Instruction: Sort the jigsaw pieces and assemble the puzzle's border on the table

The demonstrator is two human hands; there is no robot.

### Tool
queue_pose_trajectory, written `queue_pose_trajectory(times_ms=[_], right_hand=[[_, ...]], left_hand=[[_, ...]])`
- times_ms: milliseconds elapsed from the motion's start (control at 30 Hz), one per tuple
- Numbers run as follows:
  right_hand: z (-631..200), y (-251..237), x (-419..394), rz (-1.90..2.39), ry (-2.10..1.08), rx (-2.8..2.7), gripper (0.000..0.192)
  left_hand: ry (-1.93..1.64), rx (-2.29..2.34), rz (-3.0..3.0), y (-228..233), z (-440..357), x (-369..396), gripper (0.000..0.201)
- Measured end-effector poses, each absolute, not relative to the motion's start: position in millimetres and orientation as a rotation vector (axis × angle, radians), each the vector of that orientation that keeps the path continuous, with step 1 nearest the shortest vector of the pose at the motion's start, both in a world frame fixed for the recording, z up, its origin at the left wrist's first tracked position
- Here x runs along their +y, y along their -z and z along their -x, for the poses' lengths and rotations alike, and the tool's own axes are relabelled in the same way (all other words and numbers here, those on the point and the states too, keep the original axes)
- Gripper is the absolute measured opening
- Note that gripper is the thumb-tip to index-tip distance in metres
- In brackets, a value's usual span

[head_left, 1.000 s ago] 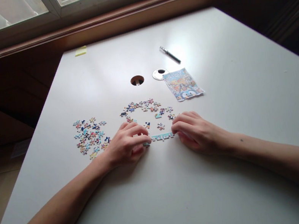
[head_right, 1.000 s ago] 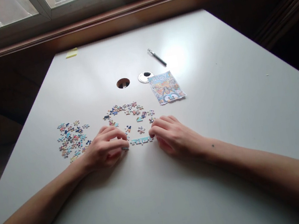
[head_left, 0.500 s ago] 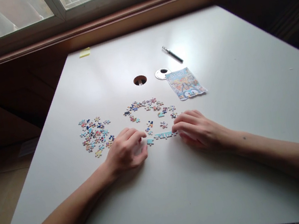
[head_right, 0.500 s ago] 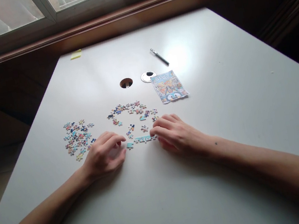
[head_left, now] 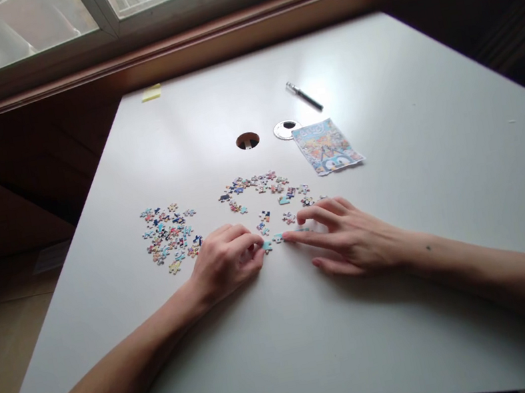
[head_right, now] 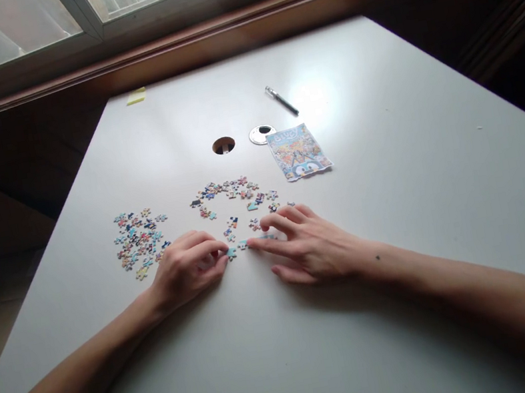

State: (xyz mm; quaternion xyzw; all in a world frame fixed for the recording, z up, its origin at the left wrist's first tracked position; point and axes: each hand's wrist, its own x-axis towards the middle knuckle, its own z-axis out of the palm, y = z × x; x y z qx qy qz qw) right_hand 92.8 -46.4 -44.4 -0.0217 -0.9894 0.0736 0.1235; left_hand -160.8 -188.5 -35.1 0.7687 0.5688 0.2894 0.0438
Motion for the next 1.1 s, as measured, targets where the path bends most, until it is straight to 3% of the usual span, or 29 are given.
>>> queue_pose_trajectory(times_ms=[1100], right_hand=[[-91.5, 42.8, -47.9, 0.007, -0.253, -2.896, 0.059]], left_hand=[[-0.857, 1.688, -2.451, 40.1, 157.8, -184.9, 0.013]])
